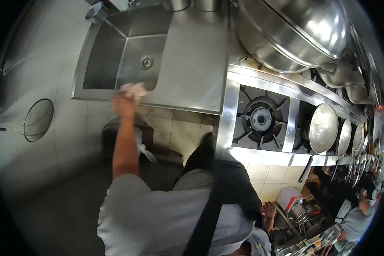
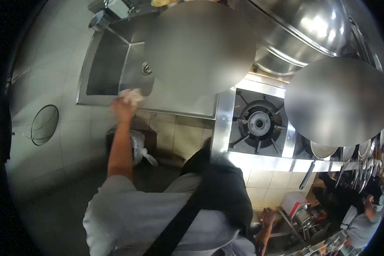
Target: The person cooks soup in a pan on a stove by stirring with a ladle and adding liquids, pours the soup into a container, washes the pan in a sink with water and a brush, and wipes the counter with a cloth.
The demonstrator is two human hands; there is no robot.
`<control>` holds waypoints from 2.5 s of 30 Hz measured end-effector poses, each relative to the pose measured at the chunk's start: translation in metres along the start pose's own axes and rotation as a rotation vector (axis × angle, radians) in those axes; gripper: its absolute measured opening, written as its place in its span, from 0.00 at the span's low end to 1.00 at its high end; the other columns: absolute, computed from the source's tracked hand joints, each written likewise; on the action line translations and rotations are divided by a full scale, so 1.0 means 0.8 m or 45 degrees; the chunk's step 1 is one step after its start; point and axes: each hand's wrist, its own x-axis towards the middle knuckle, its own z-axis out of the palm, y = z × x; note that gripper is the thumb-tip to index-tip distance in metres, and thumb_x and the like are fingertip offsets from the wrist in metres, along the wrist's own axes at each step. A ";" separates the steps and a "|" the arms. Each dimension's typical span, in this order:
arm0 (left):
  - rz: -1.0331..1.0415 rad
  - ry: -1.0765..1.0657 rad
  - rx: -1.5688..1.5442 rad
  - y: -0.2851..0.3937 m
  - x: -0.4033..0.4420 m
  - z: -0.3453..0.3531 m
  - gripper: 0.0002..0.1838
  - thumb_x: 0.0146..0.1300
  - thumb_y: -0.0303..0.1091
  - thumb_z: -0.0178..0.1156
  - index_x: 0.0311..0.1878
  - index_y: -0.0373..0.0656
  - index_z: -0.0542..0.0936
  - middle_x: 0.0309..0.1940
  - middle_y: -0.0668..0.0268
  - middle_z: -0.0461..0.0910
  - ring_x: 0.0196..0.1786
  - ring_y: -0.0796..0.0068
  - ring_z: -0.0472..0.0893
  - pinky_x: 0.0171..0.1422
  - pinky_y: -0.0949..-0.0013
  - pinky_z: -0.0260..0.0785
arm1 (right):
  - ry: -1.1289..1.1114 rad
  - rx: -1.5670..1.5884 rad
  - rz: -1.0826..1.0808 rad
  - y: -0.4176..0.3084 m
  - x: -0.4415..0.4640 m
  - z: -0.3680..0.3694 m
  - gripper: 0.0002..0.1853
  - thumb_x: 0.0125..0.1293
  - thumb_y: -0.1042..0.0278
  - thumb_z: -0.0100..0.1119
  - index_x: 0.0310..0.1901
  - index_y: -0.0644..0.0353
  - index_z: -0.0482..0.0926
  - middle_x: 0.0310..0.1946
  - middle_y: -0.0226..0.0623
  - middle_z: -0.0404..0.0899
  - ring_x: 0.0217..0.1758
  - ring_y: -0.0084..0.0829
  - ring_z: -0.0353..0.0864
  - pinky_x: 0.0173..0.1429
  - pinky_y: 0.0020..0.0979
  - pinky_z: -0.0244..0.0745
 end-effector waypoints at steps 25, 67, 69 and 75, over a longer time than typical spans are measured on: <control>1.086 0.159 -0.147 0.308 0.008 0.019 0.24 0.60 0.50 0.58 0.56 0.46 0.76 0.55 0.54 0.72 0.56 0.54 0.73 0.63 0.55 0.63 | 0.407 -0.379 0.193 0.120 -0.106 0.111 0.27 0.55 0.46 0.60 0.45 0.66 0.81 0.42 0.54 0.81 0.49 0.47 0.80 0.56 0.40 0.73; 2.581 -2.272 -0.256 0.744 -0.906 -0.273 0.19 0.64 0.37 0.61 0.55 0.39 0.77 0.44 0.63 0.82 0.47 0.76 0.79 0.53 0.72 0.72 | 0.701 1.559 0.578 0.497 -0.120 0.050 0.15 0.56 0.60 0.62 0.41 0.60 0.76 0.35 0.37 0.79 0.31 0.35 0.79 0.27 0.40 0.72; 2.735 -2.353 -0.217 0.743 -0.980 -0.266 0.19 0.65 0.39 0.60 0.55 0.39 0.78 0.46 0.64 0.82 0.50 0.76 0.78 0.55 0.70 0.71 | 0.746 1.930 0.330 0.450 -0.148 0.031 0.15 0.57 0.61 0.60 0.42 0.61 0.76 0.37 0.37 0.80 0.35 0.38 0.80 0.35 0.42 0.74; 1.855 -2.987 0.423 0.645 -1.149 -0.263 0.22 0.71 0.50 0.48 0.57 0.46 0.77 0.52 0.65 0.79 0.54 0.72 0.76 0.61 0.69 0.66 | 0.543 2.916 -0.373 0.306 -0.225 -0.097 0.14 0.65 0.57 0.54 0.41 0.59 0.77 0.39 0.40 0.81 0.40 0.37 0.81 0.55 0.41 0.73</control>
